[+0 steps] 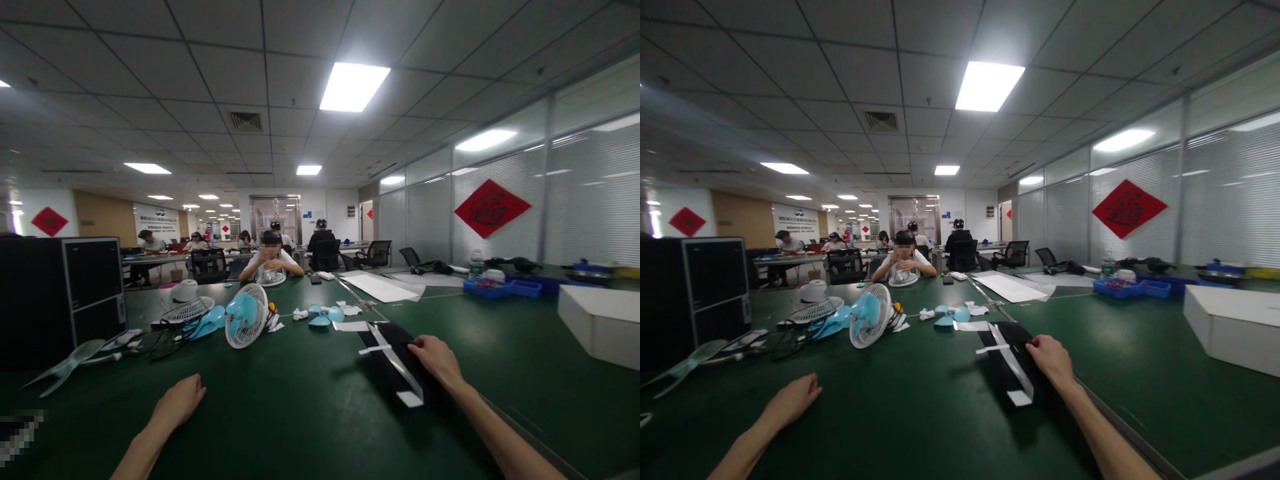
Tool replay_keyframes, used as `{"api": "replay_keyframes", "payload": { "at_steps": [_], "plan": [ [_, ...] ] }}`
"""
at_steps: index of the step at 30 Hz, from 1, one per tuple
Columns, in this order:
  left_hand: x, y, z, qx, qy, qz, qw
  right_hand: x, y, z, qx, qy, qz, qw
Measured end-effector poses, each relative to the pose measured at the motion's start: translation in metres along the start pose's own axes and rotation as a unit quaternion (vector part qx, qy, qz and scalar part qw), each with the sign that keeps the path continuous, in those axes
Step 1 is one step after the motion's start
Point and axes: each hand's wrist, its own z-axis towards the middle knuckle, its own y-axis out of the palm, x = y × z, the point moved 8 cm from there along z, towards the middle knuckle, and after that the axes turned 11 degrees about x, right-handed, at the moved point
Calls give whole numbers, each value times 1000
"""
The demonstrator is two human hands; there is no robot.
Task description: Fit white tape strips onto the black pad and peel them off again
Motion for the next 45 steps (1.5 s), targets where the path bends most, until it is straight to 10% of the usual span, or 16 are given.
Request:
{"api": "replay_keyframes", "payload": {
  "at_steps": [13, 45],
  "plan": [
    [11, -5, -3, 12, 15, 50, 999, 59, -1, 10, -16, 52, -117, 992],
    [13, -8, -9, 11, 12, 35, 999, 31, -15, -81, -89, 33, -62, 993]
  ]
}}
